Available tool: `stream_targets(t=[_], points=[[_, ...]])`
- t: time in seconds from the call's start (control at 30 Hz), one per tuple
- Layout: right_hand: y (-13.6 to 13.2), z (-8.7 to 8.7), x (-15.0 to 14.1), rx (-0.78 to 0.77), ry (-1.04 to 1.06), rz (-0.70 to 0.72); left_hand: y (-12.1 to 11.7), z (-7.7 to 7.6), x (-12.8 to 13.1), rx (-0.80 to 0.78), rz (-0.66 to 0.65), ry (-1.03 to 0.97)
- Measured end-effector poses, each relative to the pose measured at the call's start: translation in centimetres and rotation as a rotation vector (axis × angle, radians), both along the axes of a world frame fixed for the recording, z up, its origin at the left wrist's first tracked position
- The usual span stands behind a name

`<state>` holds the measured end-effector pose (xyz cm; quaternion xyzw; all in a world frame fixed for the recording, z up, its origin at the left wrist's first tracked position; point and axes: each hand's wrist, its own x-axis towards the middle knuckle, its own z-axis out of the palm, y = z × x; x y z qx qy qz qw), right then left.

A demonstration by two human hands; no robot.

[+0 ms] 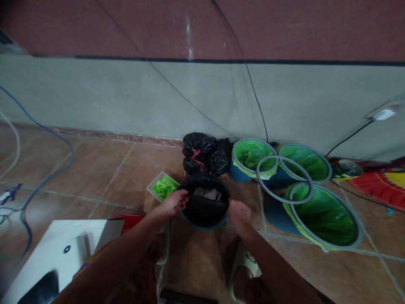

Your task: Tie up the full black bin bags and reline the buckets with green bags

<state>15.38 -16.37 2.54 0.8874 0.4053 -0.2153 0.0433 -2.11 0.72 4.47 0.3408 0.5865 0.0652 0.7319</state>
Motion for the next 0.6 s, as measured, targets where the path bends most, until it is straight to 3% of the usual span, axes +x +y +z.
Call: stream_targets(t=[0.2, 0.37, 0.5, 0.6], points=[[1.0, -0.3, 3.9, 0.108, -0.041, -0.009, 0.8, 0.4, 0.0, 0.081, 0.009, 0.056], [2.1, 1.3, 5.2, 0.464, 0.034, 0.048, 1.6, 0.5, 0.2, 0.214, 0.023, 0.087], [2.2, 4.3, 5.2, 0.728, 0.133, 0.099, 1.5, 0.7, 0.3, 0.366, -0.119, 0.078], [1.8, 5.8, 5.1, 0.815, 0.124, 0.124, 1.2, 0.7, 0.2, 0.458, -0.304, 0.098]])
